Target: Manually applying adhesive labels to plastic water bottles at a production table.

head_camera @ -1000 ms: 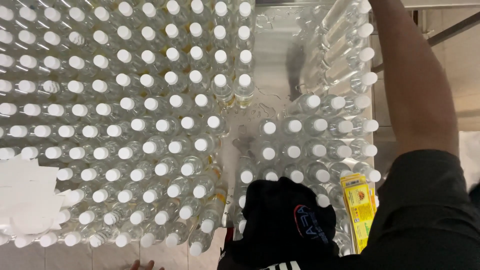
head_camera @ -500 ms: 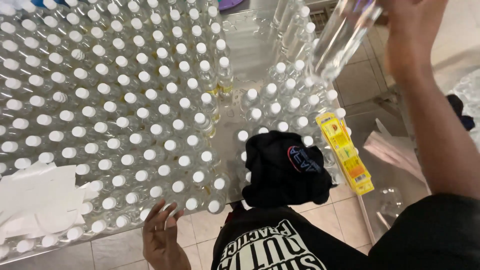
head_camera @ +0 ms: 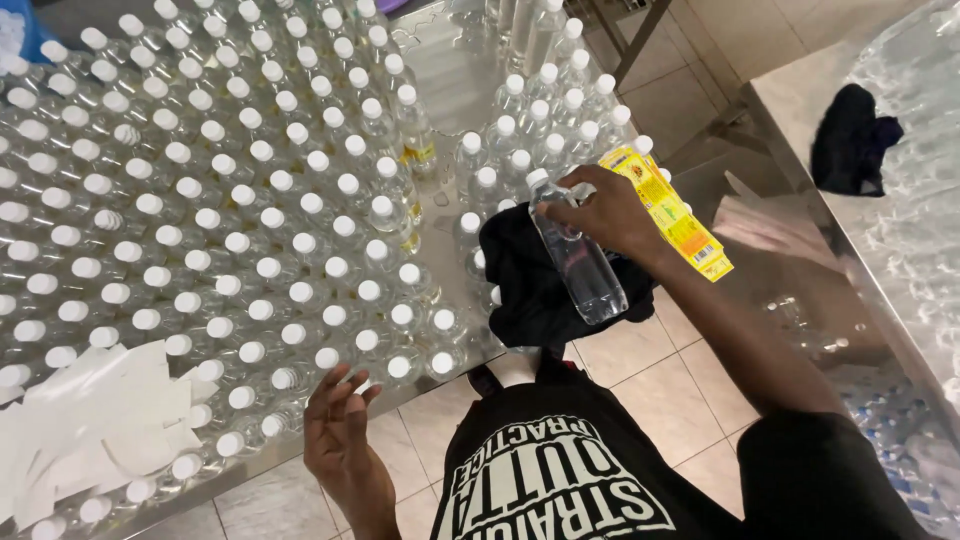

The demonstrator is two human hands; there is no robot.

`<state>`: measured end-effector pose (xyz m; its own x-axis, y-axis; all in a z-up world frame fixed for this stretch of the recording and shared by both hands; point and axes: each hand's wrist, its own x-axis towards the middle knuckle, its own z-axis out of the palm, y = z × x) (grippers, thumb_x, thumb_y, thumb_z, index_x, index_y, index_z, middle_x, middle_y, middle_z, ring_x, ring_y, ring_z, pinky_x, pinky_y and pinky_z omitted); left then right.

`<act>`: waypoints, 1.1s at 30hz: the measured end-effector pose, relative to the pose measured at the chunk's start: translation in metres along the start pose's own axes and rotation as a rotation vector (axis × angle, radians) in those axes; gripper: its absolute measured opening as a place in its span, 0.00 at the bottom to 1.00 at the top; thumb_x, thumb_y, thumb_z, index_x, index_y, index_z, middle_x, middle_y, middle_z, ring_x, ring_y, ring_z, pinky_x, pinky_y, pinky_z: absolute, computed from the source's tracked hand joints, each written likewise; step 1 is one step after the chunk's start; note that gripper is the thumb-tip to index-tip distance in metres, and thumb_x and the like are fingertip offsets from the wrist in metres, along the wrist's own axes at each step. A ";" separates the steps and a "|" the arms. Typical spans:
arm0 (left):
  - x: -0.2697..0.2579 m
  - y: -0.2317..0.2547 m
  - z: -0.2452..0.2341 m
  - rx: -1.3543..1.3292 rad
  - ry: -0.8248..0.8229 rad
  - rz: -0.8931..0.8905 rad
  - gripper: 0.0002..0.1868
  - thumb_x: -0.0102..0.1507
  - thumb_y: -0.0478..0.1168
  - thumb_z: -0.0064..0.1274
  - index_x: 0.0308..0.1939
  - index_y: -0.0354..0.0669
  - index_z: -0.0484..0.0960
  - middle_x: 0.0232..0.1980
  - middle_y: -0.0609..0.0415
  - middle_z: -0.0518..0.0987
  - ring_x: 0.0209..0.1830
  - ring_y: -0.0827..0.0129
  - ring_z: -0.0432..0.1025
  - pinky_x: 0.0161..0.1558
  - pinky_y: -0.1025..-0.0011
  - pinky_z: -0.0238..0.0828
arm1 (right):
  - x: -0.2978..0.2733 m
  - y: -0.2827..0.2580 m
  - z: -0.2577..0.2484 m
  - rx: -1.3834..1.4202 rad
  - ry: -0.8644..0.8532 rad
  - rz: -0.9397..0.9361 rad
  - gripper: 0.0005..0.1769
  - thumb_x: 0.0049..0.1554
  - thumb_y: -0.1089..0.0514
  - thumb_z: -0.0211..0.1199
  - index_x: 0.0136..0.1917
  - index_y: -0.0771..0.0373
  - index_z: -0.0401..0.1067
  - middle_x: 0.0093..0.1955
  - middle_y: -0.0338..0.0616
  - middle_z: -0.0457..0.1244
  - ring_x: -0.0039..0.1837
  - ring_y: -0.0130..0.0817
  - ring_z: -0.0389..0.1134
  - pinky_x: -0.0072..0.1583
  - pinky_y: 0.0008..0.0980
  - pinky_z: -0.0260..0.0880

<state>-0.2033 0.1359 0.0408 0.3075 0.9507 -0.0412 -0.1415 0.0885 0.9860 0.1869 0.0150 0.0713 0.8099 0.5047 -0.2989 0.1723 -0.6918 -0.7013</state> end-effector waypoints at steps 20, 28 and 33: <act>-0.026 -0.013 0.072 0.008 -0.093 -0.050 0.09 0.71 0.32 0.55 0.54 0.36 0.82 0.63 0.43 0.85 0.61 0.56 0.82 0.57 0.59 0.85 | 0.004 0.160 -0.012 -0.690 0.540 -0.473 0.21 0.66 0.49 0.67 0.68 0.61 0.73 0.69 0.54 0.70 0.77 0.59 0.65 0.69 0.58 0.69; -0.034 -0.010 0.150 -0.025 -0.283 0.002 0.07 0.70 0.36 0.56 0.51 0.40 0.84 0.60 0.46 0.85 0.59 0.58 0.82 0.58 0.61 0.86 | -0.020 0.173 -0.004 -0.582 0.590 -0.620 0.12 0.66 0.62 0.67 0.62 0.59 0.82 0.65 0.47 0.74 0.71 0.45 0.74 0.79 0.59 0.63; -0.041 -0.001 0.200 -0.027 -0.420 0.010 0.08 0.71 0.34 0.55 0.53 0.42 0.85 0.59 0.49 0.85 0.59 0.62 0.82 0.62 0.64 0.82 | -0.041 0.144 -0.030 -0.374 0.739 -0.749 0.06 0.68 0.69 0.65 0.57 0.64 0.80 0.57 0.51 0.76 0.56 0.49 0.77 0.63 0.51 0.79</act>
<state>-0.0276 0.0375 0.0739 0.6620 0.7483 0.0430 -0.1694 0.0935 0.9811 0.1951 -0.1213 0.0017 0.5439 0.5139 0.6634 0.8136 -0.5165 -0.2670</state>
